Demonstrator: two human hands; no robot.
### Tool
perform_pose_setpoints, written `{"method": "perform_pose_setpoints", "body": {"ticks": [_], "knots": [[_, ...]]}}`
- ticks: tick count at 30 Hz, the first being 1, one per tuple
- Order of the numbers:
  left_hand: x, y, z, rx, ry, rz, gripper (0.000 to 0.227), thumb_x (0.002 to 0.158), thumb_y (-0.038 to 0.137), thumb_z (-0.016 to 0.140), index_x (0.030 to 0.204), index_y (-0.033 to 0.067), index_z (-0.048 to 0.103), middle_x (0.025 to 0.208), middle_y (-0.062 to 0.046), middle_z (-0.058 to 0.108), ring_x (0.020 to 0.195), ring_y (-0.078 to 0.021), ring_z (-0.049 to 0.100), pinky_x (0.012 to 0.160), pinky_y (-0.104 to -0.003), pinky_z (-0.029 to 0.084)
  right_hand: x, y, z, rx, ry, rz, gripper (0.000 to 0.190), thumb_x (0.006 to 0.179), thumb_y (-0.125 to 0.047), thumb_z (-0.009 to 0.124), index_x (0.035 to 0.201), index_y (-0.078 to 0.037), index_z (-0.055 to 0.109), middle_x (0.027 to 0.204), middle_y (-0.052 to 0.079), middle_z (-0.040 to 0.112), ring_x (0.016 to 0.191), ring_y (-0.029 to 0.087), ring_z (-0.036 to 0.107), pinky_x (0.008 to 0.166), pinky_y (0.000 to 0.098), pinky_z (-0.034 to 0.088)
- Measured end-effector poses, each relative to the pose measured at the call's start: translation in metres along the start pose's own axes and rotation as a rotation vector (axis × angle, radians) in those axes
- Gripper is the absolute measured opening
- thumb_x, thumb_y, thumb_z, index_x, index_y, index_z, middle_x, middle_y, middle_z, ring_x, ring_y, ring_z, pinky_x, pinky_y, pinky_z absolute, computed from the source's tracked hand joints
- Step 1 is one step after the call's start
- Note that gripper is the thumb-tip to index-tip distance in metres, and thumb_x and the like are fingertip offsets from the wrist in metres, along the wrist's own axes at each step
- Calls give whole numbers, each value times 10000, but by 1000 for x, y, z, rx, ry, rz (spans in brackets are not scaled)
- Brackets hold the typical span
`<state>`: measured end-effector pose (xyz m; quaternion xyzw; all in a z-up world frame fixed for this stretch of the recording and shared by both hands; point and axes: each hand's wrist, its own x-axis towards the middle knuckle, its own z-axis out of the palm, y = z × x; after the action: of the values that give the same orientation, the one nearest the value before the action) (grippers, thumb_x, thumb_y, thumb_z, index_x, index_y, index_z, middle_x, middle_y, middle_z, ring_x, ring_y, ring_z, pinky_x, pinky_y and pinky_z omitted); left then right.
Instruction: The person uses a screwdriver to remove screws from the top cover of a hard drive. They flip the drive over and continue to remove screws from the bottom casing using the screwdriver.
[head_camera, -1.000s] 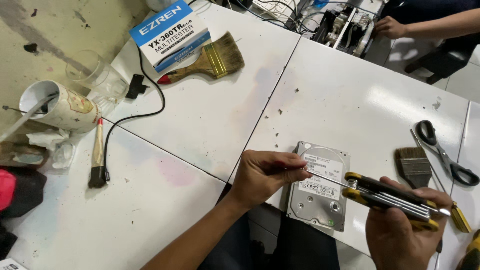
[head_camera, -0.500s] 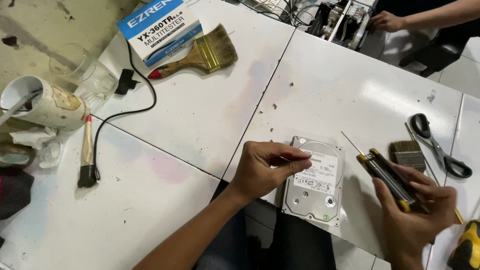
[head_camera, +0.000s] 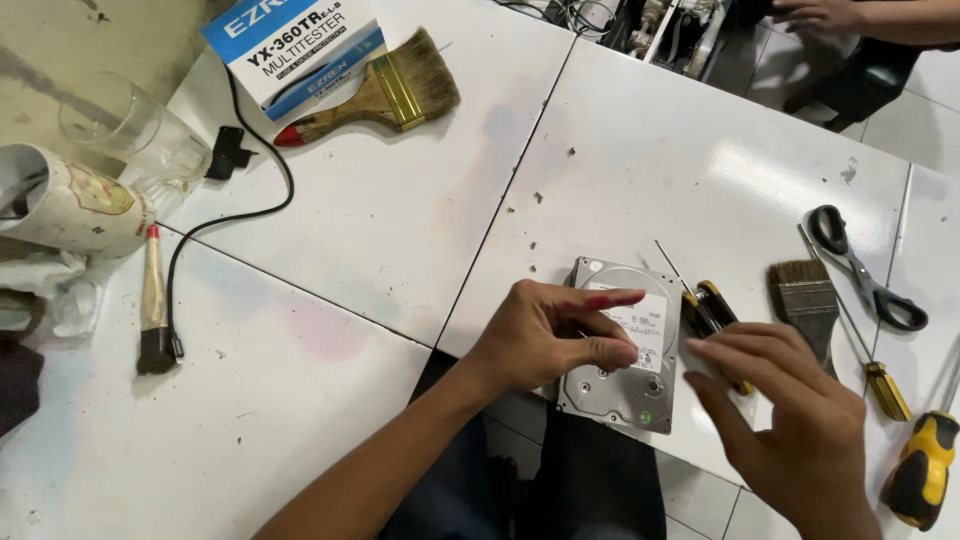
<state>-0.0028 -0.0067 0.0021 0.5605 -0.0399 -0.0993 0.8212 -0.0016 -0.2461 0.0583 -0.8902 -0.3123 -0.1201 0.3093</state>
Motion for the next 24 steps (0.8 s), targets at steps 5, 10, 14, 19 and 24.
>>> {"method": "perform_pose_setpoints", "body": {"ticks": [5, 10, 14, 19, 24], "knots": [[-4, 13, 2, 68, -80, -7, 376, 854, 142, 851, 1179, -34, 778, 1105, -139, 803, 766, -118, 737, 788, -239, 662, 27, -21, -3, 52, -173, -103, 281, 847, -128, 870, 1120, -155, 810, 999, -3, 784, 962, 160, 770, 812, 272, 610], [-5, 14, -3, 69, -106, 19, 613, 885, 179, 828, 1449, 1, 667, 984, -101, 823, 791, -82, 698, 857, -251, 646, 41, -26, -6, 36, -195, -63, 201, 841, -172, 887, 1033, -178, 827, 993, -24, 782, 834, 99, 762, 691, 232, 584], [-6, 25, -4, -52, -154, -147, 733, 835, 78, 841, 1526, 2, 610, 931, -168, 808, 749, -139, 716, 779, -301, 680, 46, -21, -8, 144, -325, 55, 147, 780, -184, 903, 921, -170, 862, 904, -47, 836, 716, 94, 784, 648, 237, 600], [-5, 35, -7, -41, -180, -252, 881, 760, 112, 870, 1575, -12, 560, 929, -174, 808, 722, -181, 756, 709, -309, 689, 47, -20, -4, 175, -364, -14, 89, 801, -179, 881, 888, -183, 862, 878, -50, 828, 679, 84, 785, 603, 239, 607], [-5, 36, -7, -45, -162, -215, 953, 753, 166, 877, 1594, -78, 502, 900, -154, 808, 658, -197, 744, 623, -293, 670, 47, -18, -1, 227, -306, -36, 79, 822, -126, 861, 871, -142, 801, 853, -39, 815, 668, 100, 755, 596, 230, 583]]}}
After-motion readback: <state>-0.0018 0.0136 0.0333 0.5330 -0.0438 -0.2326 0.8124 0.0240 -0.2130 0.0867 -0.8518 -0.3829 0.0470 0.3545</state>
